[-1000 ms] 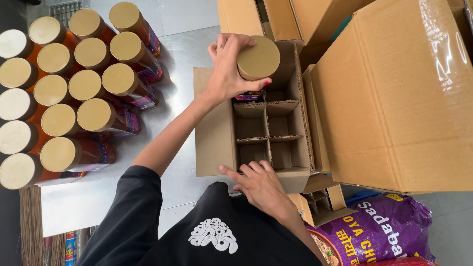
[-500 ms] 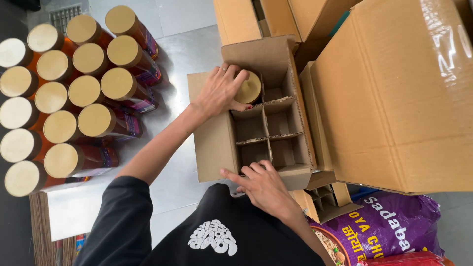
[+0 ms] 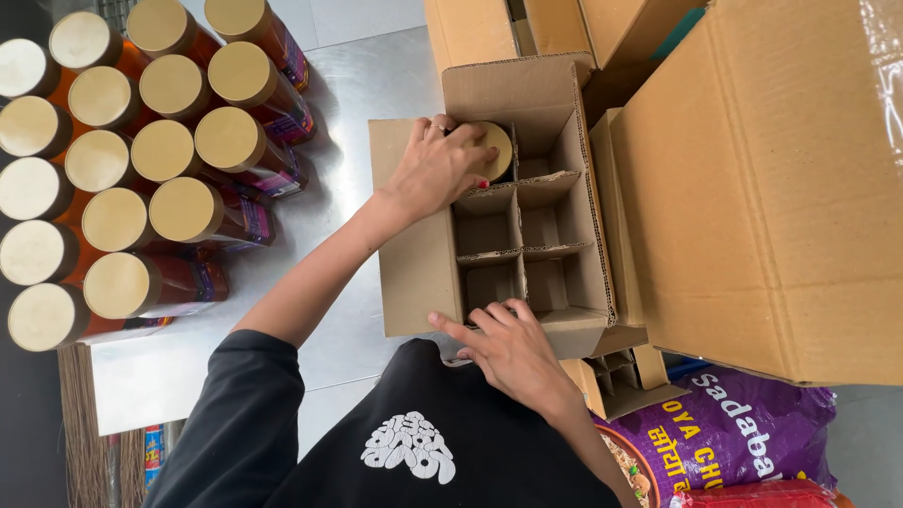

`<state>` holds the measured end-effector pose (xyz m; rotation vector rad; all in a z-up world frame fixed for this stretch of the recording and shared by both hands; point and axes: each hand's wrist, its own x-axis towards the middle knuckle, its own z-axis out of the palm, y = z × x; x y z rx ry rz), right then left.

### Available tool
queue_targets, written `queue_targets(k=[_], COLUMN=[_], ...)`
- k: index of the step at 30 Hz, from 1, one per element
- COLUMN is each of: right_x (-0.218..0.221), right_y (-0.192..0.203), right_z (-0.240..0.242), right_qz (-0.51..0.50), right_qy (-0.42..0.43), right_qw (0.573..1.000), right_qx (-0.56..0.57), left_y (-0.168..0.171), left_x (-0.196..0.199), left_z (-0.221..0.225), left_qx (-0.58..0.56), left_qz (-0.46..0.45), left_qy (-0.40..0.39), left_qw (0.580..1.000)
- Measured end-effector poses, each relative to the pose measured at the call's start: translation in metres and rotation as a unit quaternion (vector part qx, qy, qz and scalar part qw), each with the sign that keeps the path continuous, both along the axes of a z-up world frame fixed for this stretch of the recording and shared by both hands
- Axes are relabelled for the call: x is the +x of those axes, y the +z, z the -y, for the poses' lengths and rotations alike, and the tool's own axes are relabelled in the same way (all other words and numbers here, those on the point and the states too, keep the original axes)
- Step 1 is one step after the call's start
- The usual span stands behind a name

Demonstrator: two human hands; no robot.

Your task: The recorder is packing glass jars containing a liquid product into cardboard boxes equipped with protective dividers.

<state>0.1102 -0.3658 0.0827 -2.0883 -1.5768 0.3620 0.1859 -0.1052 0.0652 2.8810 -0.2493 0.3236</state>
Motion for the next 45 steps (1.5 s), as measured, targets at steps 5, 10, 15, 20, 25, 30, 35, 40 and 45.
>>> queue_targets(k=[5, 10, 15, 20, 25, 30, 35, 40, 45], right_x=[-0.003, -0.006, -0.013, -0.016, -0.016, -0.016, -0.015, -0.014, -0.014], right_y=[-0.001, 0.005, 0.006, 0.003, -0.003, -0.003, -0.008, -0.012, -0.009], right_z=[-0.003, -0.006, -0.013, -0.017, -0.018, -0.018, -0.018, -0.018, -0.017], right_qz=[0.017, 0.030, 0.060, 0.082, 0.072, 0.068, 0.067, 0.069, 0.066], right_qy=[-0.002, -0.001, 0.013, 0.000, 0.005, 0.007, 0.006, 0.012, 0.011], right_qw=[1.000, 0.999, 0.998, 0.996, 0.997, 0.997, 0.997, 0.997, 0.996], right_qx=[-0.012, -0.017, -0.033, -0.031, -0.031, -0.034, -0.045, -0.042, -0.058], left_y=[-0.032, -0.009, -0.035, 0.020, 0.023, -0.043, -0.055, -0.049, -0.023], left_x=[-0.011, -0.007, -0.020, -0.089, -0.183, -0.241, -0.250, -0.248, -0.215], left_z=[0.003, 0.009, -0.013, -0.051, -0.133, -0.199, -0.210, -0.226, -0.204], left_qx=[0.144, 0.084, 0.047, -0.393, -0.142, 0.130, 0.107, 0.211, 0.261], left_qz=[0.022, -0.068, -0.079, -0.065, 0.104, 0.039, -0.057, -0.103, -0.197], left_qy=[0.032, 0.062, 0.088, -0.097, 0.292, 0.515, 0.515, 0.448, 0.457], left_qw=[0.989, 0.992, 0.992, 0.912, 0.940, 0.846, 0.849, 0.863, 0.827])
